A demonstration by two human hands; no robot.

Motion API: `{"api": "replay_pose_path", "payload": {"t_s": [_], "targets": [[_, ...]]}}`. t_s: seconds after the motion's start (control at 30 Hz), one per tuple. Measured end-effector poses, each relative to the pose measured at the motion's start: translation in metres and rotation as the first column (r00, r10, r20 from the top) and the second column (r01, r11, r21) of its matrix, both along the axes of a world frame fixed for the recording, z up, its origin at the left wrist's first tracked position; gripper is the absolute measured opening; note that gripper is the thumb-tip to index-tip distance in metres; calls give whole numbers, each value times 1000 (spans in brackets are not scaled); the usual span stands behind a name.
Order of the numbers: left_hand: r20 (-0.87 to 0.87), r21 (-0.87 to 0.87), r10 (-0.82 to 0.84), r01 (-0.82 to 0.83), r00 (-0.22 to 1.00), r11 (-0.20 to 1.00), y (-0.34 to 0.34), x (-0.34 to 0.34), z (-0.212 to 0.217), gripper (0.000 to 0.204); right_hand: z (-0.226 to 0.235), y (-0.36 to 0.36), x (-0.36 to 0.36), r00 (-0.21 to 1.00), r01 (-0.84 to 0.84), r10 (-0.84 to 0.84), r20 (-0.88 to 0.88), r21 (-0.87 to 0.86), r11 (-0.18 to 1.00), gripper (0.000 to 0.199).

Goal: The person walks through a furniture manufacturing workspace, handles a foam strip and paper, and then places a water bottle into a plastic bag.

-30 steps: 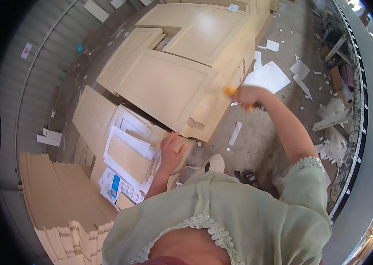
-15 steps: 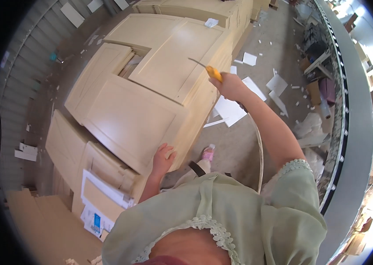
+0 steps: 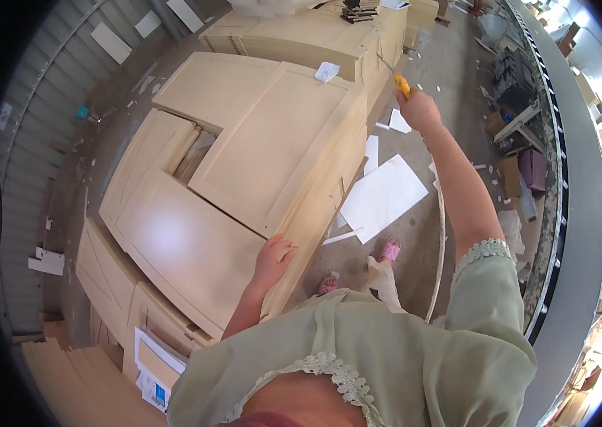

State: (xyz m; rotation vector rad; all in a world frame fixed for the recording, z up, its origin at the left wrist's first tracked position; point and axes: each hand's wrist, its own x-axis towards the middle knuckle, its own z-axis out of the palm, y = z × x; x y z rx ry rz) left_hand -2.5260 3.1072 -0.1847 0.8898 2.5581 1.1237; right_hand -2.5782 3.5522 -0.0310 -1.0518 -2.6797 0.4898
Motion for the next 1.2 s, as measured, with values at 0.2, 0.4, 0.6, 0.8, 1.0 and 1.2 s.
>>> {"api": "replay_pose_path", "payload": {"t_s": [0.2,0.4,0.6,0.8,1.0,1.2], "targets": [[78,-113,154,-144,985,983,47,13,-29,26,-2,80,-69,967,-177,229,111,-353,919,49],[215,-37,203,-200,955,979,191,21,-22,28,-73,186,-92,938,-254,323,127,-382,888,44],[49,-172,-233,238,971,956,327,12,-10,31,-171,305,-19,948,52,173,268,-666,744,33],[237,-176,-242,286,941,942,384,-7,13,33,-254,376,98,965,236,-111,237,-606,760,49],[251,-236,-236,296,939,926,407,-11,0,30,-249,307,170,954,163,123,272,-821,548,46],[192,-201,-331,367,924,908,439,-18,-7,27,-264,300,174,969,210,20,246,-866,454,49]]}}
